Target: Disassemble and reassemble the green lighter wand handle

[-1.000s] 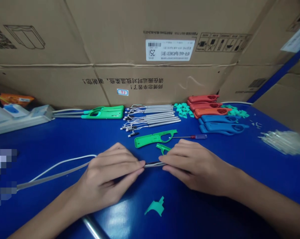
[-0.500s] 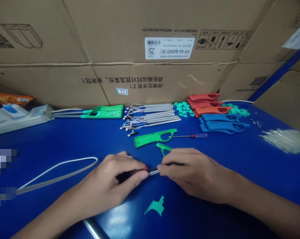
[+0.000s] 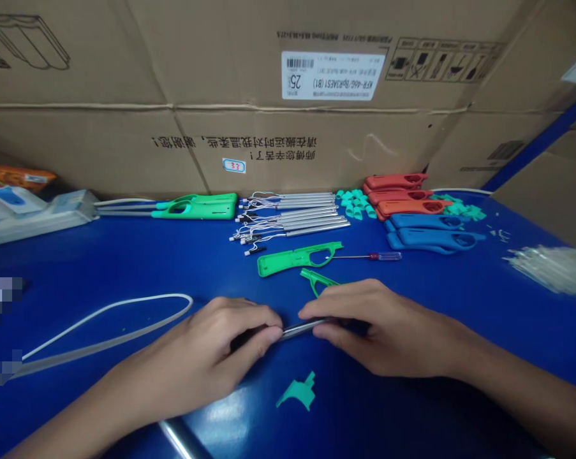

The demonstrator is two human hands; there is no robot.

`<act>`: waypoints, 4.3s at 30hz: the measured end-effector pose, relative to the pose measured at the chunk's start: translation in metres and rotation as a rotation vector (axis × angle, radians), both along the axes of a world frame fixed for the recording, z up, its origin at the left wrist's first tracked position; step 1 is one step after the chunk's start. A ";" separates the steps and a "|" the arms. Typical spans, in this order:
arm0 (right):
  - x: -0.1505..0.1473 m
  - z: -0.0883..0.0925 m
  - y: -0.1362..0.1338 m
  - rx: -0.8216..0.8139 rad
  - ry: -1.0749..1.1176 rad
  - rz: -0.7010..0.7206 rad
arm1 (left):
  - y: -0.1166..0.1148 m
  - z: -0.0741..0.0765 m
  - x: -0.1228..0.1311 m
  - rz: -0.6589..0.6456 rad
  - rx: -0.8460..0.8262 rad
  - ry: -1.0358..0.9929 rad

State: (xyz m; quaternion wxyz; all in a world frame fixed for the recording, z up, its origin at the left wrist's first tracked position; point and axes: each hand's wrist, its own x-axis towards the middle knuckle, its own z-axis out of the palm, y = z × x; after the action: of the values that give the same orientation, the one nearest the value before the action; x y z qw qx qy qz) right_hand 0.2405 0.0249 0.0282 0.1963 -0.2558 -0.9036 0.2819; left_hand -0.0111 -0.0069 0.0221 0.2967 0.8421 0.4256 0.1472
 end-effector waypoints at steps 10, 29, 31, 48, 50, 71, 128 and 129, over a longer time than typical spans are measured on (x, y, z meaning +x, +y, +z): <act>0.002 -0.003 0.002 -0.082 -0.001 -0.044 | 0.001 -0.007 -0.011 -0.029 0.037 0.049; 0.003 0.001 0.001 -0.243 0.069 -0.061 | 0.001 0.003 -0.007 0.000 -0.188 -0.024; 0.005 0.006 0.005 -0.327 0.124 -0.070 | 0.002 0.004 -0.007 -0.008 -0.281 -0.067; 0.021 0.014 0.030 -0.380 0.060 -0.080 | 0.010 0.002 -0.013 0.023 -0.420 -0.286; 0.020 0.014 0.029 -0.263 -0.028 -0.122 | 0.011 0.002 -0.014 0.012 -0.419 -0.301; 0.022 0.012 0.035 -0.445 0.327 -0.199 | 0.020 -0.001 -0.027 0.052 -0.445 -0.341; 0.009 0.001 0.030 -1.248 0.801 0.003 | 0.020 -0.005 -0.027 0.004 -0.432 -0.357; 0.008 0.002 0.029 -1.249 0.807 -0.005 | 0.021 -0.005 -0.027 0.001 -0.430 -0.358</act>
State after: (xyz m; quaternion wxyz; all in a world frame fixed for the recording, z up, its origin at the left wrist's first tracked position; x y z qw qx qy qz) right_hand 0.2489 0.0544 0.0299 0.3316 -0.1983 -0.4322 0.8148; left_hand -0.0381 0.0137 0.0171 0.5389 0.7203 0.3882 0.2000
